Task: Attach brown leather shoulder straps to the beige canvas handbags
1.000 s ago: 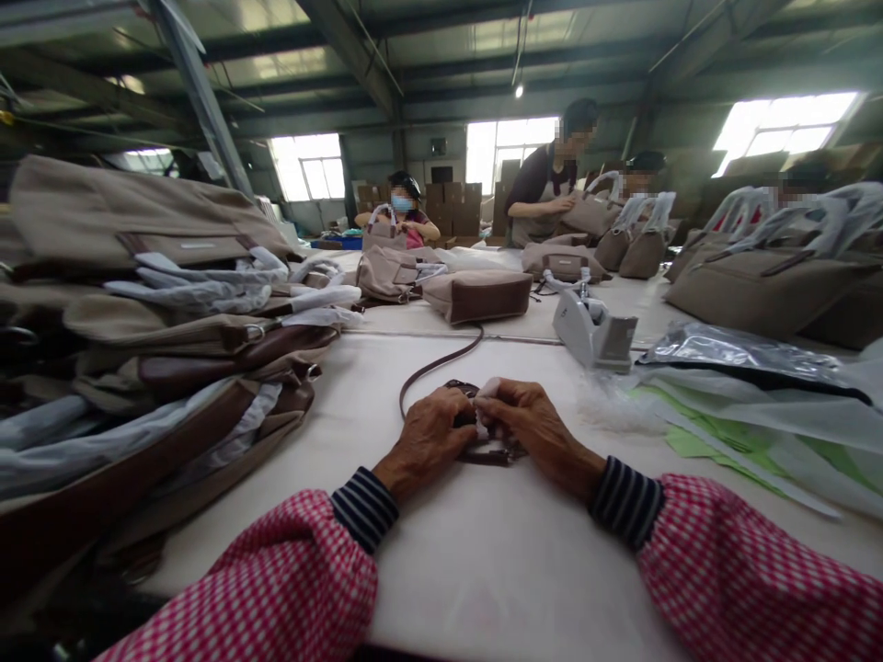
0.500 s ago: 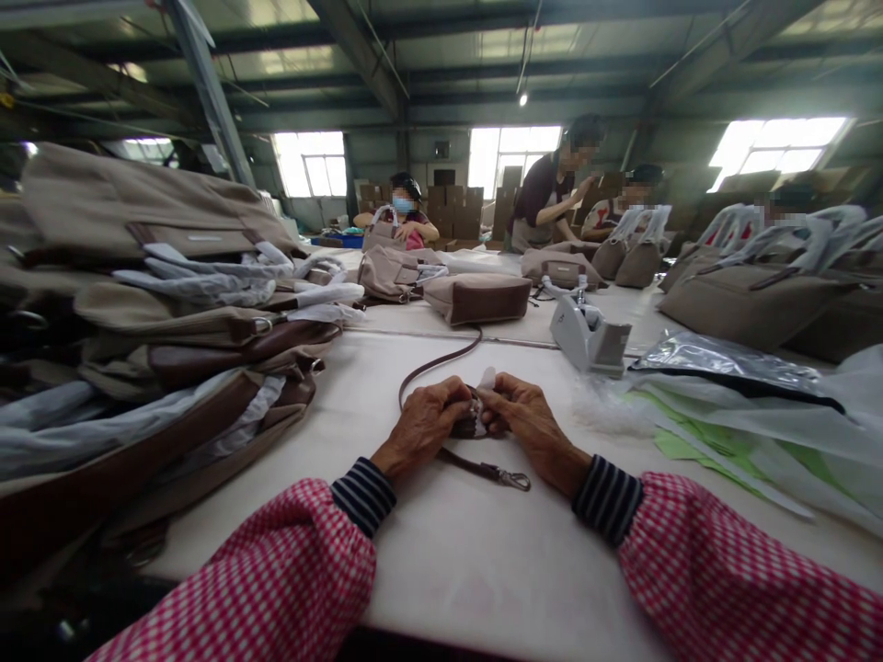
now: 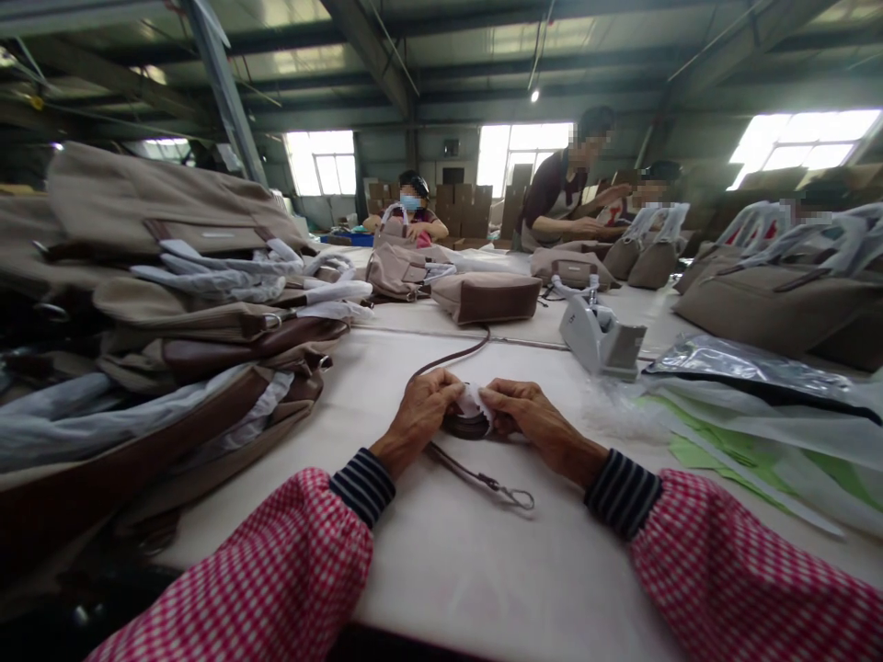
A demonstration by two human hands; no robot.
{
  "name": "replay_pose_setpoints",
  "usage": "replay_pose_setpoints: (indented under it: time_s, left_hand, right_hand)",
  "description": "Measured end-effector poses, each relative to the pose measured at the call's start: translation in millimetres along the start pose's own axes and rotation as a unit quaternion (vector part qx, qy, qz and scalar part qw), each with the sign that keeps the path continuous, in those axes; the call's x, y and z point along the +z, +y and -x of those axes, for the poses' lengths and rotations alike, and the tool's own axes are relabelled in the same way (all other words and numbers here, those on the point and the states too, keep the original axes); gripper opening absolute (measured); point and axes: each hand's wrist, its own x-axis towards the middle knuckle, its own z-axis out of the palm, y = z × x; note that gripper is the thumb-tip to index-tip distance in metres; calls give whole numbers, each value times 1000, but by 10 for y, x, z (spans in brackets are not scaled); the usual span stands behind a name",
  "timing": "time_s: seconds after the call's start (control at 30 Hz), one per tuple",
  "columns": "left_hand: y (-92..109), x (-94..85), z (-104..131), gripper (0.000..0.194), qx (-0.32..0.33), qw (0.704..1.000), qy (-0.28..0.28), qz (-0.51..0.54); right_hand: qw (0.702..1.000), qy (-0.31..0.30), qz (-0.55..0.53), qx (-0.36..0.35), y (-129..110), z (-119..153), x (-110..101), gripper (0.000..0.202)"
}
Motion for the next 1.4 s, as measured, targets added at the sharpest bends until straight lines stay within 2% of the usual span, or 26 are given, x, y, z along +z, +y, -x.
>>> replay_pose_setpoints:
  time_s: [0.17, 0.33, 0.73, 0.87, 0.97, 1.17, 1.4]
  left_hand:
    - [22, -14, 4, 20, -28, 998, 10, 49]
    - [3, -9, 6, 22, -32, 996, 10, 81]
    - [53, -45, 88, 31, -40, 992, -31, 119]
    - [65, -88, 79, 37, -45, 992, -34, 111]
    - [59, -104, 71, 35, -49, 993, -41, 104]
    - [91, -105, 86, 33, -40, 993, -78, 74]
    - [138, -114, 83, 33, -48, 994, -64, 73]
  right_hand:
    - [999, -11, 34, 32, -60, -36, 22, 26]
    - [998, 7, 51, 38, -81, -53, 73, 21]
    - [996, 46, 72, -26, 50, -118, 110, 31]
    - [998, 21, 28, -58, 87, -106, 105, 35]
    - [996, 26, -1, -85, 121, -100, 107, 37]
    - [995, 33, -32, -92, 132, -73, 126, 39]
    - [995, 43, -38, -85, 106, -64, 132, 38]
